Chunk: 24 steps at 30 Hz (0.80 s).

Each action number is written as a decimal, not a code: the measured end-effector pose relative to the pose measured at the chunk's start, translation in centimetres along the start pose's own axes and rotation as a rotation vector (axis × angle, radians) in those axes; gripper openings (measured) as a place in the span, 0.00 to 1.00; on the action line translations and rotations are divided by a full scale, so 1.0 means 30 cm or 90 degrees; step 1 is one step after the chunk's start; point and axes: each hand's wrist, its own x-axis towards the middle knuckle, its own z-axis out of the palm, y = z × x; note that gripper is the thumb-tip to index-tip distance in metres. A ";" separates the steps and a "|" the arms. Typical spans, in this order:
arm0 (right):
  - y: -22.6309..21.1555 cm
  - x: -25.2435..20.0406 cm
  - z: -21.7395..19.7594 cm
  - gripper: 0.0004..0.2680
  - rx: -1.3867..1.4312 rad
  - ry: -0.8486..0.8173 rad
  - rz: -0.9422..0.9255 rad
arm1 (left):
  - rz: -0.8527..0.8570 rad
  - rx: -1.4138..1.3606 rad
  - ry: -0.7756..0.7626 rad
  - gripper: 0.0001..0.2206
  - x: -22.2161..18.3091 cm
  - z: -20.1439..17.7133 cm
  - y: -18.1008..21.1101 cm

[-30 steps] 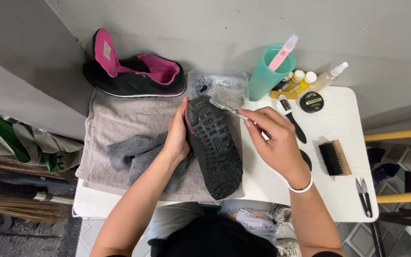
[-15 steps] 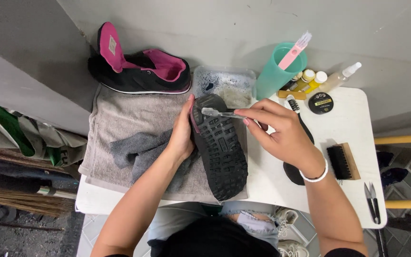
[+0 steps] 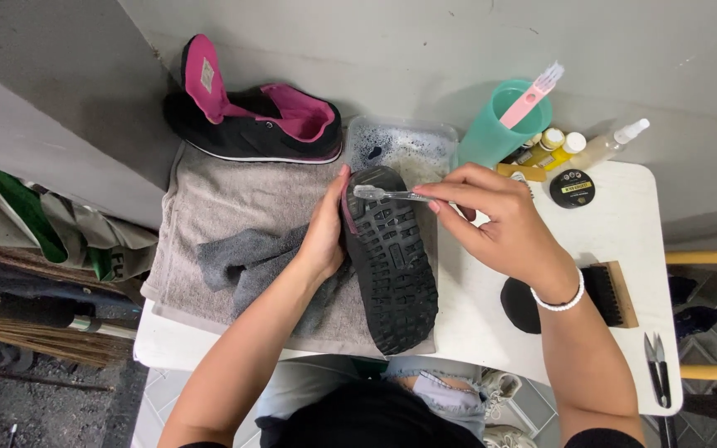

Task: Scrubbing and cleaning the sole of a black sneaker using a cloth and a small brush to apply cleaning solution.

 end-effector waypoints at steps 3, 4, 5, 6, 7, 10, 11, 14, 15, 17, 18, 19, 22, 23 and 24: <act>0.007 0.003 -0.011 0.09 0.001 -0.003 -0.010 | -0.013 0.021 -0.010 0.30 -0.031 0.017 0.028; 0.006 0.006 -0.014 0.09 -0.002 -0.001 -0.008 | -0.014 0.023 -0.013 0.30 -0.019 0.012 0.023; 0.006 0.008 -0.017 0.09 -0.003 -0.001 -0.016 | -0.015 0.016 -0.006 0.30 -0.006 0.008 0.017; 0.006 0.008 -0.020 0.08 -0.005 0.000 -0.024 | -0.016 0.011 0.000 0.30 0.007 0.004 0.011; 0.005 0.008 -0.027 0.08 -0.007 0.004 -0.020 | -0.019 0.014 -0.003 0.30 0.007 0.009 0.010; 0.003 0.012 -0.038 0.08 -0.003 -0.002 -0.020 | -0.027 0.001 -0.021 0.27 0.010 0.010 0.006; 0.005 0.013 -0.041 0.08 -0.004 -0.004 -0.024 | -0.023 -0.002 -0.021 0.26 0.017 0.005 -0.001; 0.010 0.020 -0.050 0.08 -0.007 -0.005 -0.031 | -0.028 -0.015 -0.025 0.25 0.043 0.002 -0.018; 0.012 0.022 -0.051 0.08 -0.007 -0.006 -0.037 | -0.034 -0.025 -0.025 0.25 0.052 0.002 -0.022; 0.016 0.025 -0.057 0.08 -0.005 -0.006 -0.037 | -0.035 -0.025 -0.029 0.24 0.036 0.013 -0.013; 0.017 0.026 -0.057 0.08 0.000 -0.008 -0.040 | -0.034 -0.026 -0.030 0.23 0.025 0.016 -0.009; 0.016 0.022 -0.058 0.08 0.000 -0.007 -0.038 | -0.036 -0.024 -0.030 0.23 0.044 0.002 -0.021; 0.017 0.023 -0.066 0.08 -0.008 -0.003 -0.040 | -0.047 0.002 -0.071 0.27 0.106 -0.039 -0.051; 0.019 0.022 -0.071 0.08 -0.019 -0.003 -0.045 | -0.050 -0.017 -0.071 0.26 0.129 -0.054 -0.064; 0.020 0.025 -0.070 0.08 -0.026 -0.007 -0.051 | -0.052 -0.039 -0.068 0.24 0.147 -0.076 -0.076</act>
